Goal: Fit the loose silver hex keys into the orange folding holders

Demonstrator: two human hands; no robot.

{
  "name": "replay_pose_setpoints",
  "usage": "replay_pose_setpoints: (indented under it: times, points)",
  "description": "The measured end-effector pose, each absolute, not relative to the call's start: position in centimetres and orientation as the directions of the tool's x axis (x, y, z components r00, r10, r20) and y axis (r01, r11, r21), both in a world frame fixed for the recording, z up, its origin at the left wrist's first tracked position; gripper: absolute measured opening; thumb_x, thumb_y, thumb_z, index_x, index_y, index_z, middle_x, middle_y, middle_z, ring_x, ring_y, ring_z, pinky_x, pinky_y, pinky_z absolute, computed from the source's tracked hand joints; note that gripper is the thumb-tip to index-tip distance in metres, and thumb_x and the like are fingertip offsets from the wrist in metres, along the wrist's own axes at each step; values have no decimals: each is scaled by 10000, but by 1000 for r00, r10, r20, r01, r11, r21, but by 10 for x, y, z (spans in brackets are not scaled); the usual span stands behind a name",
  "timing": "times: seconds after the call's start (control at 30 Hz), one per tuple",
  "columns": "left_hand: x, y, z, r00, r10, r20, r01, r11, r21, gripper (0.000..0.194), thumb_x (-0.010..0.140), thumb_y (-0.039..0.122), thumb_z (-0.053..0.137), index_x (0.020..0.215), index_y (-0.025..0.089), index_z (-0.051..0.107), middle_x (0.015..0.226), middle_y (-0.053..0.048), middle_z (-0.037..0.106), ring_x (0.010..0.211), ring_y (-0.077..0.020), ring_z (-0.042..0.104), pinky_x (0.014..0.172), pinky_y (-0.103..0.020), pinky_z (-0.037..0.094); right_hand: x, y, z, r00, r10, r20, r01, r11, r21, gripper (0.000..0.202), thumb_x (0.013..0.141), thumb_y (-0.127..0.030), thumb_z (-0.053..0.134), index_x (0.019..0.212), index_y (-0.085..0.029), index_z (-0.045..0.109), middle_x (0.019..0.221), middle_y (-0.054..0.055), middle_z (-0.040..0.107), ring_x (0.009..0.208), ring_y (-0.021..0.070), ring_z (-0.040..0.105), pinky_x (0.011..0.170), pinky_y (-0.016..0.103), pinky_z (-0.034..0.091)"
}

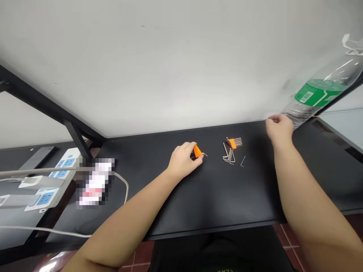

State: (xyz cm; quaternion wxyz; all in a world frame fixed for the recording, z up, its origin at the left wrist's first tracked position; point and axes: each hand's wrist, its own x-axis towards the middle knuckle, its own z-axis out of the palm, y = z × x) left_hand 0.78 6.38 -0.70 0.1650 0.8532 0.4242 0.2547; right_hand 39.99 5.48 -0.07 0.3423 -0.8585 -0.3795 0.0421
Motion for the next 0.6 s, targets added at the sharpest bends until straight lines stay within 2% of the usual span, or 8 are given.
replay_pose_setpoints:
  times: [0.03, 0.1, 0.17, 0.23, 0.3, 0.4, 0.53, 0.6]
  points:
    - [8, 64, -7, 514, 806, 294, 638, -588, 497, 396, 833, 318, 747, 1200, 221, 634, 1052, -36, 722, 882, -188, 698, 818, -346, 560, 391, 54, 5, 723, 667, 179, 617, -506, -603, 214, 784, -160, 575, 960, -131, 693, 873, 122, 711, 787, 225, 649, 786, 374, 500]
    - [7, 65, -6, 518, 806, 287, 640, -588, 495, 406, 833, 299, 736, 1217, 219, 628, 1055, -38, 723, 889, -191, 698, 834, -353, 565, 365, 49, 17, 507, 857, 91, 729, -369, -577, 190, 785, -177, 622, 944, -181, 726, 838, 58, 701, 777, 210, 640, 779, 344, 491]
    - [7, 65, -6, 516, 807, 287, 643, -587, 492, 421, 829, 285, 729, 1231, 216, 624, 1058, -39, 724, 894, -196, 700, 850, -367, 565, 336, 41, 26, 37, 998, -53, 833, -60, -550, 180, 792, -165, 633, 922, -218, 746, 862, 34, 690, 754, 191, 630, 736, 312, 479]
    - [7, 65, -5, 509, 809, 292, 645, -584, 492, 443, 824, 281, 728, 1249, 215, 621, 1088, -45, 725, 905, -203, 705, 868, -379, 564, 310, 31, 29, -272, 951, -149, 851, 165, -499, 195, 801, -130, 626, 873, -250, 763, 917, 35, 670, 750, 177, 617, 694, 292, 453]
    - [7, 64, -5, 502, 811, 301, 645, -583, 494, 459, 823, 286, 731, 1263, 217, 621, 1131, -56, 724, 923, -209, 710, 890, -388, 563, 291, 23, 27, -340, 918, -207, 879, 232, -416, 201, 798, -89, 628, 820, -247, 750, 913, 44, 646, 676, 161, 575, 611, 285, 394]
    - [7, 62, -6, 498, 803, 328, 632, -595, 497, 476, 820, 292, 743, 1274, 223, 620, 1155, -60, 727, 961, -217, 717, 913, -393, 560, 276, 20, 21, -328, 919, -221, 912, 246, -330, 165, 791, -71, 638, 745, -217, 701, 883, 54, 626, 555, 131, 474, 549, 297, 321]
    - [7, 61, -7, 492, 790, 367, 608, -613, 505, 472, 829, 306, 750, 1273, 227, 610, 1140, -51, 735, 938, -206, 722, 911, -394, 551, 261, 22, 23, -330, 917, -224, 918, 256, -304, 177, 749, -46, 628, 658, -195, 602, 829, 56, 610, 518, 119, 410, 520, 306, 283]
    - [6, 62, -7, 489, 785, 381, 606, -620, 499, 474, 839, 304, 741, 1284, 222, 597, 1105, -43, 739, 917, -201, 721, 912, -395, 542, 255, 23, 25, -352, 914, -203, 900, 270, -343, 175, 735, -50, 616, 656, -198, 564, 831, 46, 602, 535, 120, 420, 519, 299, 290]
